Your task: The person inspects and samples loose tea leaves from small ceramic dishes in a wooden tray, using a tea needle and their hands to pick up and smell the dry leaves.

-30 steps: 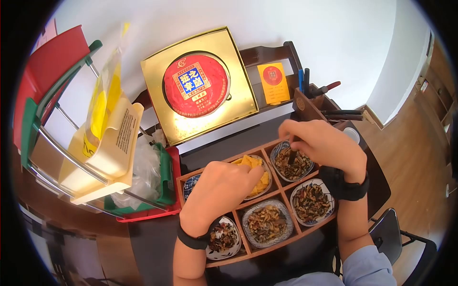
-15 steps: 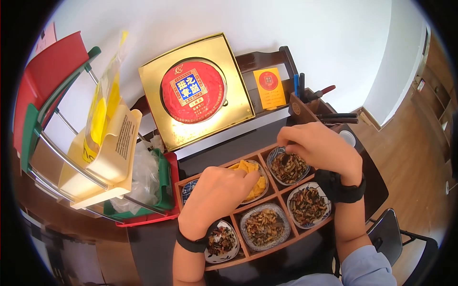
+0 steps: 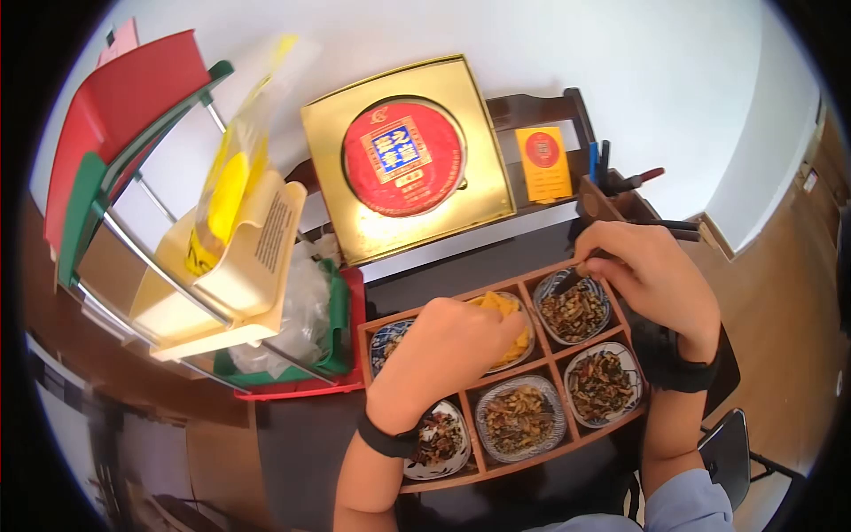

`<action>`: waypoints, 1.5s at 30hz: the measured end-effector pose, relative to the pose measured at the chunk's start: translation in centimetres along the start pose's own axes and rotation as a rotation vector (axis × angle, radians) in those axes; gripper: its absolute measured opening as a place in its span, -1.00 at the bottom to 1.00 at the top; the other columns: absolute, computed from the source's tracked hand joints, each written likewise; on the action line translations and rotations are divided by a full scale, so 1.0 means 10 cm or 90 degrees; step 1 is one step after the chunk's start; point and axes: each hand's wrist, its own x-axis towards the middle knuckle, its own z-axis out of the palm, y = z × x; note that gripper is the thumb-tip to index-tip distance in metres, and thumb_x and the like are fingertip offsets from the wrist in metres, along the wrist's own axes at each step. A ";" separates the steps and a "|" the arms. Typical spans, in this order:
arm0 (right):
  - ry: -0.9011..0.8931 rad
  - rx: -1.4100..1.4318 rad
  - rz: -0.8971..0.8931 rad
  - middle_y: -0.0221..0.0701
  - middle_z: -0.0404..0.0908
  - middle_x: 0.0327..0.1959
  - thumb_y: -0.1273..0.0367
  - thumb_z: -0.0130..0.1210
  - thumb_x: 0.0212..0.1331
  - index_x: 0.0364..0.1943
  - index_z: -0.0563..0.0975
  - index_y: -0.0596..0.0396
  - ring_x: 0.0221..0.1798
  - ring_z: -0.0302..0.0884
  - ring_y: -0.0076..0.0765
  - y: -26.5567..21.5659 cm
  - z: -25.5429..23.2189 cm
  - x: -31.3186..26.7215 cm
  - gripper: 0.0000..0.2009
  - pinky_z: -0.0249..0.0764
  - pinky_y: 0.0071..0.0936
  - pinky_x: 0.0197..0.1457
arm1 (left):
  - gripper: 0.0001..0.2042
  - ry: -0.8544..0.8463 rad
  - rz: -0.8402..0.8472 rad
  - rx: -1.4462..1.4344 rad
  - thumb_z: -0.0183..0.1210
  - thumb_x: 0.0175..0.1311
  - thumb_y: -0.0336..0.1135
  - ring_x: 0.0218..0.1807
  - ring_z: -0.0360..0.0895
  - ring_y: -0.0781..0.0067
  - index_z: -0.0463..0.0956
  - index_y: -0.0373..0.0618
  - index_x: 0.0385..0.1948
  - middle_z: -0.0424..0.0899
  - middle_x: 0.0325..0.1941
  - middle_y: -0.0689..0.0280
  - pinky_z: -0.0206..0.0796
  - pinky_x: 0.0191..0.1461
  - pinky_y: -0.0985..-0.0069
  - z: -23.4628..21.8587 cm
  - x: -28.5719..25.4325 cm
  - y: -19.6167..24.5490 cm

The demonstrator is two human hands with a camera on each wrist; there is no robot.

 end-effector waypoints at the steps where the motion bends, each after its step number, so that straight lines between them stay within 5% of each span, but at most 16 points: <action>1: -0.017 0.008 0.017 -0.21 0.49 -0.49 0.54 0.06 0.03 -0.38 0.40 0.14 -0.36 0.49 0.00 -0.02 0.00 0.00 -0.90 0.37 -0.28 -0.35 | -0.90 0.000 0.003 -0.001 0.10 -0.02 -0.40 -0.64 0.44 0.28 0.33 -0.09 -0.58 0.37 -0.73 0.31 0.20 -0.63 0.43 0.02 0.00 0.00; 10: -0.113 -0.009 0.016 -0.23 0.50 -0.49 0.57 0.01 0.07 -0.30 0.37 0.15 -0.41 0.49 -0.02 0.07 0.05 -0.01 -0.87 0.38 -0.29 -0.37 | -0.90 0.018 0.014 -0.012 0.11 -0.02 -0.40 -0.65 0.43 0.30 0.35 -0.10 -0.57 0.37 -0.74 0.32 0.20 -0.64 0.44 -0.02 0.01 0.01; 15: -0.077 0.102 0.120 -0.20 0.50 -0.45 0.59 -0.04 0.08 -0.31 0.37 0.15 -0.41 0.49 -0.04 -0.01 -0.03 -0.01 -0.89 0.38 -0.26 -0.33 | -0.90 0.000 0.014 -0.011 0.11 -0.02 -0.41 -0.66 0.42 0.29 0.35 -0.10 -0.57 0.36 -0.74 0.31 0.18 -0.65 0.44 -0.01 0.01 0.01; 22: -0.080 -0.015 0.024 -0.20 0.51 -0.46 0.55 0.00 0.09 -0.30 0.39 0.14 -0.38 0.50 -0.02 0.09 0.02 -0.03 -0.89 0.37 -0.26 -0.32 | -0.92 -0.011 0.007 -0.005 0.11 -0.01 -0.41 -0.67 0.41 0.30 0.36 -0.09 -0.56 0.36 -0.75 0.31 0.17 -0.66 0.43 0.00 0.00 0.01; 35: -0.130 -0.065 0.082 -0.24 0.53 -0.51 0.49 0.08 0.04 -0.36 0.41 0.14 -0.37 0.52 -0.06 0.18 -0.05 -0.11 -0.90 0.39 -0.26 -0.31 | -0.92 -0.004 0.011 -0.005 0.11 -0.01 -0.40 -0.66 0.42 0.30 0.37 -0.09 -0.54 0.36 -0.75 0.32 0.16 -0.65 0.43 0.00 0.01 0.02; 41: 0.010 -0.033 0.122 -0.27 0.53 -0.54 0.50 0.04 0.08 -0.38 0.41 0.11 -0.45 0.51 -0.10 0.09 -0.20 -0.12 -0.94 0.38 -0.36 -0.40 | -0.92 -0.025 0.009 -0.003 0.12 -0.04 -0.42 -0.63 0.45 0.31 0.40 -0.11 -0.53 0.40 -0.72 0.31 0.23 -0.61 0.45 -0.04 0.01 0.03; 45: -0.067 -0.003 0.173 -0.26 0.52 -0.54 0.49 0.02 0.09 -0.37 0.41 0.11 -0.45 0.50 -0.09 0.13 -0.14 -0.13 -0.95 0.37 -0.33 -0.39 | -0.91 -0.052 0.008 -0.002 0.13 -0.07 -0.44 -0.60 0.50 0.32 0.45 -0.12 -0.48 0.45 -0.69 0.30 0.30 -0.57 0.47 -0.04 0.01 0.02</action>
